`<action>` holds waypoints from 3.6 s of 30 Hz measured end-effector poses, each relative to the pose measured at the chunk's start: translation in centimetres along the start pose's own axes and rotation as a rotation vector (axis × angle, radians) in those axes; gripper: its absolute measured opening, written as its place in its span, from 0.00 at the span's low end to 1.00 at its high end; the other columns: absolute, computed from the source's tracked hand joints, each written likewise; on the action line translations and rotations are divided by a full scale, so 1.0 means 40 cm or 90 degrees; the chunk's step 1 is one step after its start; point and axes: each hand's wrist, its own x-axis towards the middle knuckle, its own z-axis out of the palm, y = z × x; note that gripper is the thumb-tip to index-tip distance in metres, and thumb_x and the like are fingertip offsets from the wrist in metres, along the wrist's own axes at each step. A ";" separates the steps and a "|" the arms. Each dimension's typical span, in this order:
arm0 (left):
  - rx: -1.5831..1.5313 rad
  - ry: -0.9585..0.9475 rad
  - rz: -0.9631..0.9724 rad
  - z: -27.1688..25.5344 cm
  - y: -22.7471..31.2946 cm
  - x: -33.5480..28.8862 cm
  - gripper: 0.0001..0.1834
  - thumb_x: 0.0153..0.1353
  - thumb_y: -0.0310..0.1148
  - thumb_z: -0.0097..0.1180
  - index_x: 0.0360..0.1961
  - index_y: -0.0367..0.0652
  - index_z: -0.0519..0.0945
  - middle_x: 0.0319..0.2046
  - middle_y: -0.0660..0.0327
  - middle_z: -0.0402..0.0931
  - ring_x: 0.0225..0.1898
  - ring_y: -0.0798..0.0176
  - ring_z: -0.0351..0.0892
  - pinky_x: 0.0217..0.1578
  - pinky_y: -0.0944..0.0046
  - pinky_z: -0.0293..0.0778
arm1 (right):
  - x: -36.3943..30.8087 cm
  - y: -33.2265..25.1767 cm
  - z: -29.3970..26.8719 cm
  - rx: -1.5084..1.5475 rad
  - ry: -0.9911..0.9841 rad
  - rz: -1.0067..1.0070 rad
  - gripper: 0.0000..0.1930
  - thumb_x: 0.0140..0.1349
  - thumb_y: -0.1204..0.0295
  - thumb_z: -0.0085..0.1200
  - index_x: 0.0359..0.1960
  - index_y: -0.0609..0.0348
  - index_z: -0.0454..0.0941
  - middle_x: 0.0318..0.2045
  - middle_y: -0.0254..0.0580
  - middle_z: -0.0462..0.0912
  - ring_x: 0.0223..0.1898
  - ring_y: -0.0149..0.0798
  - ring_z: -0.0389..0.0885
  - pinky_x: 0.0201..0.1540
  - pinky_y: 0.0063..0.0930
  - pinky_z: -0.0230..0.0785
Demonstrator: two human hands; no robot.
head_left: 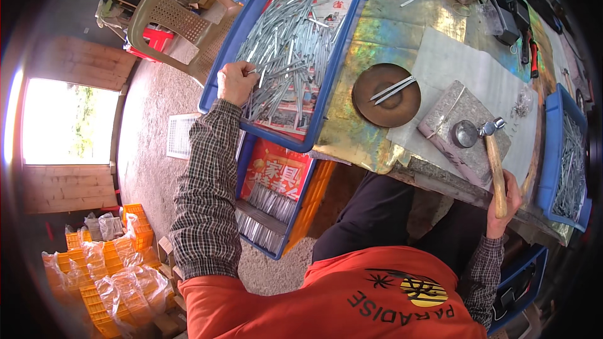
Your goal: The person assembles metal components by inserting pins into metal strips by hand and hammering them on a metal block.
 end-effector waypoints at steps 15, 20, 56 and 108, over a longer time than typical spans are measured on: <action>-0.099 0.030 -0.009 -0.002 0.028 -0.005 0.14 0.42 0.28 0.62 0.33 0.35 0.82 0.17 0.58 0.75 0.20 0.66 0.75 0.26 0.66 0.71 | -0.004 0.005 0.004 0.002 0.000 -0.004 0.07 0.61 0.76 0.51 0.37 0.69 0.76 0.28 0.38 0.77 0.30 0.28 0.73 0.33 0.20 0.66; -0.066 0.031 0.043 0.017 0.030 -0.015 0.15 0.42 0.28 0.60 0.35 0.37 0.82 0.16 0.57 0.75 0.19 0.64 0.74 0.25 0.66 0.71 | -0.009 0.014 -0.002 0.002 0.000 0.008 0.08 0.61 0.76 0.51 0.38 0.70 0.76 0.28 0.38 0.77 0.30 0.28 0.73 0.34 0.21 0.66; -0.764 -0.211 -0.102 -0.044 0.306 -0.233 0.12 0.62 0.26 0.51 0.45 0.30 0.73 0.31 0.58 0.76 0.21 0.75 0.71 0.21 0.74 0.72 | 0.000 -0.011 0.001 0.004 0.010 -0.022 0.07 0.59 0.75 0.50 0.34 0.66 0.77 0.26 0.45 0.78 0.29 0.38 0.78 0.34 0.27 0.68; -0.772 -0.218 0.001 0.197 0.662 -0.349 0.08 0.60 0.22 0.53 0.40 0.32 0.76 0.32 0.55 0.79 0.28 0.70 0.76 0.29 0.73 0.74 | 0.239 0.042 -0.028 -0.269 -0.089 -0.234 0.04 0.46 0.82 0.49 0.25 0.64 0.69 0.25 0.54 0.75 0.27 0.55 0.77 0.29 0.42 0.68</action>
